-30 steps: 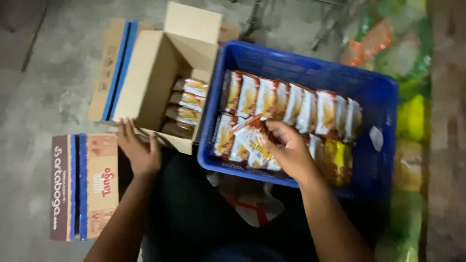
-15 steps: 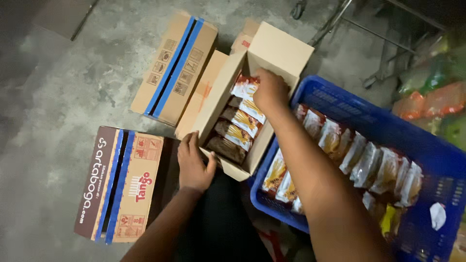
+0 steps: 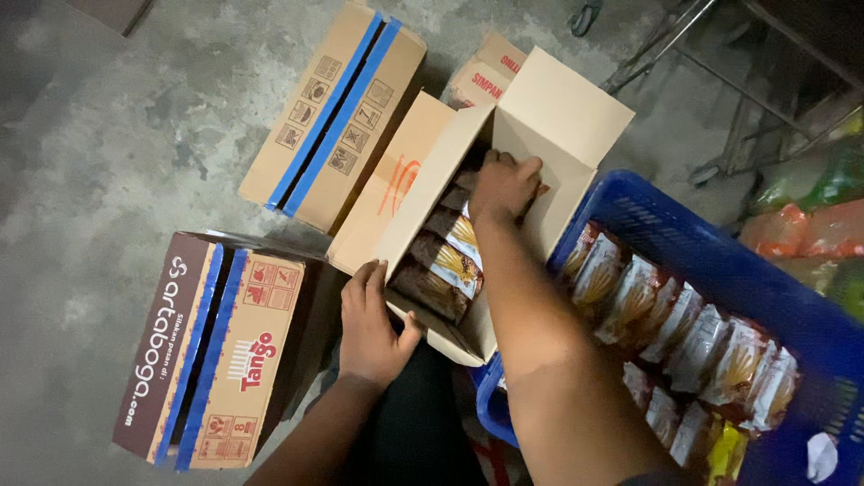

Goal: The person transfers individually wrapped snack packets from a blue plastic basket into a cardboard box. They pick up packets one by one and place them neatly inside the box, repeating this process until the box is filled.

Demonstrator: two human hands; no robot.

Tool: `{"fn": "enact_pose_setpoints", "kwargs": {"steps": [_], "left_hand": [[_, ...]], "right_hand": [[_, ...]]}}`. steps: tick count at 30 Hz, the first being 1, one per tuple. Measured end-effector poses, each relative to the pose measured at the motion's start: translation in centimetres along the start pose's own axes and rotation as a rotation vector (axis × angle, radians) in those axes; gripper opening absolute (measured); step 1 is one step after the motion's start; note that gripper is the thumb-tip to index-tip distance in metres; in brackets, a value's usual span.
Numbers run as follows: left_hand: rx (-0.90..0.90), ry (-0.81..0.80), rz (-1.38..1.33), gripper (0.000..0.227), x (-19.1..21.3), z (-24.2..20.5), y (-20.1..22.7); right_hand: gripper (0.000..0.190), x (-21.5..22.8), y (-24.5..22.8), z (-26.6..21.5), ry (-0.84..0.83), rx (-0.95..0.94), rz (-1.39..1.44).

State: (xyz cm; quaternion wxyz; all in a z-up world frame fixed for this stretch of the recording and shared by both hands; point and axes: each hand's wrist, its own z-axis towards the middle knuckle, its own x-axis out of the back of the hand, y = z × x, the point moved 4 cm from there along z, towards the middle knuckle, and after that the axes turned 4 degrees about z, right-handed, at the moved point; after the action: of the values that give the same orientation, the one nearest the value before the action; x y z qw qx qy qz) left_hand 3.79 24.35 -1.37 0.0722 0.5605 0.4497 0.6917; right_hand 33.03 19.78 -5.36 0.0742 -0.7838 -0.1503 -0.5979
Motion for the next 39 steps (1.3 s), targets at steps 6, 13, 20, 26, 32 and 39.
{"fn": "enact_pose_setpoints", "kwargs": {"steps": [6,13,20,26,32,39], "left_hand": [[-0.035,-0.019,-0.009,0.073,0.2,0.0,0.3],[-0.029,-0.026,0.023,0.074,0.1,-0.1,0.6],[-0.034,-0.017,0.023,0.076,0.1,0.1,0.5],[-0.031,-0.016,0.003,0.074,0.3,0.2,0.7],[-0.04,-0.011,0.018,0.075,-0.2,0.1,0.1],[-0.037,-0.034,-0.001,0.074,0.3,-0.1,0.5]], "right_hand": [[0.016,-2.8,-0.4,0.7,0.276,0.022,-0.059],[0.053,-5.5,-1.1,-1.7,-0.186,-0.049,0.007],[0.056,-9.2,-0.9,0.7,-0.394,0.093,-0.041],[0.06,-6.6,-1.9,-0.5,-0.416,0.015,-0.205],[0.103,-8.1,-1.0,-0.6,-0.317,-0.05,0.377],[0.075,-8.7,-0.1,2.0,-0.469,0.17,0.05]]}}
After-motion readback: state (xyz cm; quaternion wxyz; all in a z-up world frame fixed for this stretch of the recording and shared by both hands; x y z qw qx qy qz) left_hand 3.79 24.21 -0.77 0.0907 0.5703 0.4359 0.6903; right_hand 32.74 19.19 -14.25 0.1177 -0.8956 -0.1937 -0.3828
